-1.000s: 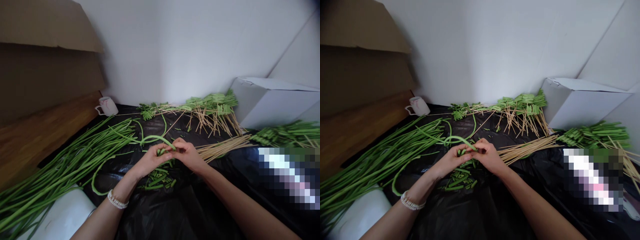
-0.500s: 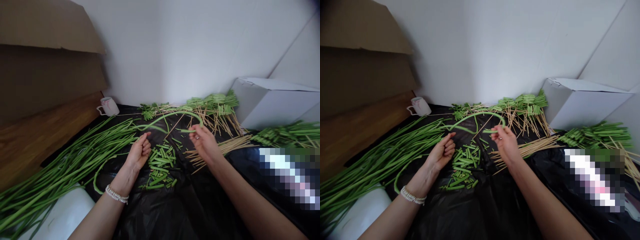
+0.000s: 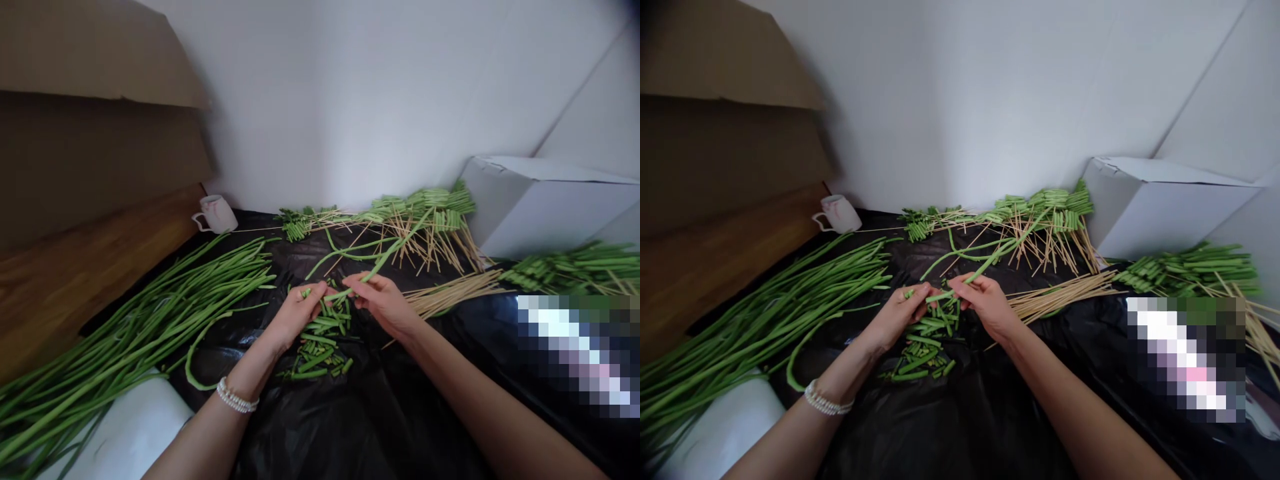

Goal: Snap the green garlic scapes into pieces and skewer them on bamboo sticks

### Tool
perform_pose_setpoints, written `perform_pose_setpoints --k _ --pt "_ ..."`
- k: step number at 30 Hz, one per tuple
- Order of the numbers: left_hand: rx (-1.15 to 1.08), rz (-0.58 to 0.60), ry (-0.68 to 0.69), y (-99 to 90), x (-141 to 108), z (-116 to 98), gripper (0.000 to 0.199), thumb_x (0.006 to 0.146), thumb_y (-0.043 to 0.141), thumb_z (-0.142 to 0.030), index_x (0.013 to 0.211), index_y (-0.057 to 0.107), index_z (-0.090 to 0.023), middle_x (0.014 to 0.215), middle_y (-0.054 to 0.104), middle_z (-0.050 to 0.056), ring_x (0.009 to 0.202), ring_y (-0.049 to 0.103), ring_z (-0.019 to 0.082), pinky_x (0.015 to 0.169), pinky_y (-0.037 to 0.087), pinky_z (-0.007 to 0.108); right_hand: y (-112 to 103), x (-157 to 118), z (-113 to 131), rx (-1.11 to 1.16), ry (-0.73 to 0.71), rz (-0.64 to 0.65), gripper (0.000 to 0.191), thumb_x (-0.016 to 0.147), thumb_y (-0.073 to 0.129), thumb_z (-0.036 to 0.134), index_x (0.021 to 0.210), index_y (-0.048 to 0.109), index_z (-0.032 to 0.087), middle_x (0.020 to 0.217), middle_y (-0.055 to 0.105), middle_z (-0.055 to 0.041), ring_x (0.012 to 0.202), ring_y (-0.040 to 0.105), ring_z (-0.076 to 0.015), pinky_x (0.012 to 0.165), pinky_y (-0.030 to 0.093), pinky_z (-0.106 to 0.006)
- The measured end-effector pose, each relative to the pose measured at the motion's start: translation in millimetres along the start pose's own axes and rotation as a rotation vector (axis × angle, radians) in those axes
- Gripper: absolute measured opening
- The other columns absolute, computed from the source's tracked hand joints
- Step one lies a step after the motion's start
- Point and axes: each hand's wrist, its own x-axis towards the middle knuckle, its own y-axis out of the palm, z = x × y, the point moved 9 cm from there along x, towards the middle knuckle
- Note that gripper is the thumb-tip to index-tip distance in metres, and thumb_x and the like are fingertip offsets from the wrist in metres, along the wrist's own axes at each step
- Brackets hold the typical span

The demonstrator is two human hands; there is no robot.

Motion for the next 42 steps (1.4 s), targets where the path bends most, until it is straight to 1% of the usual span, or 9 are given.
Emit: perform_pose_setpoints --k 4,8,13,18,22,26,34,39,42 --pt "0.073 0.089 -0.005 7.3 -2.6 0.2 0.054 0.085 0.052 -0.061 0.085 0.073 -0.011 0.060 0.055 0.000 0.046 0.029 0.005 0.045 0.017 0.021 9.7 -2.3 3.5 -0.140 -0.064 0.080 0.019 0.070 0.079 0.036 0.079 0.075 0.020 0.089 0.070 -0.0038 0.073 0.056 -0.0131 0.057 0.041 -0.025" --pt "0.082 0.227 -0.043 17.5 -5.7 1.5 0.044 0.080 0.064 -0.054 0.084 0.072 -0.011 0.062 0.055 -0.001 0.047 0.031 0.004 0.045 0.017 0.021 13.5 -3.6 1.4 -0.156 -0.042 0.121 0.019 0.073 0.077 0.036 0.082 0.074 0.020 0.074 0.066 -0.0015 0.067 0.056 -0.0123 0.056 0.041 -0.025" --pt "0.098 0.224 -0.070 16.9 -8.0 0.9 0.041 0.076 0.069 -0.052 0.083 0.072 -0.012 0.061 0.054 -0.002 0.048 0.035 0.005 0.046 0.020 0.020 -2.6 0.5 4.1 0.064 -0.012 -0.003 0.023 0.069 0.081 0.036 0.082 0.071 0.020 0.068 0.062 0.0015 0.056 0.051 -0.0083 0.053 0.039 -0.022" --pt "0.110 0.260 -0.089 20.7 -11.3 2.2 0.041 0.075 0.071 -0.052 0.085 0.074 -0.012 0.055 0.053 -0.003 0.047 0.036 0.006 0.046 0.025 0.020 6.4 -1.0 2.8 0.038 -0.005 0.060 0.022 0.069 0.081 0.034 0.081 0.069 0.019 0.065 0.061 0.0027 0.053 0.052 -0.0079 0.053 0.040 -0.023" --pt "0.075 0.253 -0.065 20.9 -10.6 1.4 0.038 0.073 0.074 -0.048 0.087 0.074 -0.013 0.075 0.065 0.004 0.059 0.050 0.010 0.056 0.037 0.020 10.2 -3.2 2.8 -0.004 -0.023 0.071 0.021 0.072 0.079 0.034 0.082 0.068 0.019 0.063 0.061 0.0029 0.054 0.052 -0.0085 0.054 0.041 -0.023" --pt "0.025 0.202 -0.043 18.1 -8.5 0.9 0.036 0.077 0.070 -0.048 0.086 0.070 -0.013 0.067 0.061 0.001 0.057 0.048 0.008 0.054 0.035 0.019 6.4 -3.6 7.5 0.035 -0.052 0.048 0.019 0.075 0.077 0.035 0.079 0.065 0.020 0.061 0.060 0.0031 0.056 0.052 -0.0091 0.053 0.038 -0.022" --pt "-0.342 0.028 0.014 6.2 -1.3 0.0 0.032 0.078 0.073 -0.041 0.082 0.070 -0.010 0.048 0.038 -0.008 0.044 0.025 0.002 0.043 0.021 0.014 12.0 -5.9 6.3 -0.025 -0.055 0.085 0.018 0.074 0.078 0.032 0.079 0.065 0.020 0.061 0.061 0.0032 0.054 0.050 -0.0092 0.052 0.035 -0.023" --pt "-0.665 0.012 -0.080 11.7 -1.0 8.5 0.024 0.069 0.081 -0.026 0.079 0.068 -0.008 0.065 0.056 -0.001 0.044 0.027 -0.002 0.040 0.023 0.010 16.0 -5.6 2.1 -0.047 -0.066 0.107 0.020 0.074 0.078 0.033 0.081 0.065 0.020 0.061 0.061 0.0036 0.054 0.049 -0.0086 0.052 0.035 -0.023" --pt "-0.772 -0.002 -0.114 17.8 -1.4 12.5 0.020 0.071 0.080 -0.021 0.078 0.068 -0.006 0.064 0.056 -0.001 0.043 0.027 -0.002 0.039 0.027 0.008 16.9 -4.9 0.4 -0.080 -0.083 0.108 0.022 0.073 0.078 0.035 0.081 0.065 0.019 0.061 0.060 0.0041 0.054 0.049 -0.0087 0.051 0.036 -0.023"
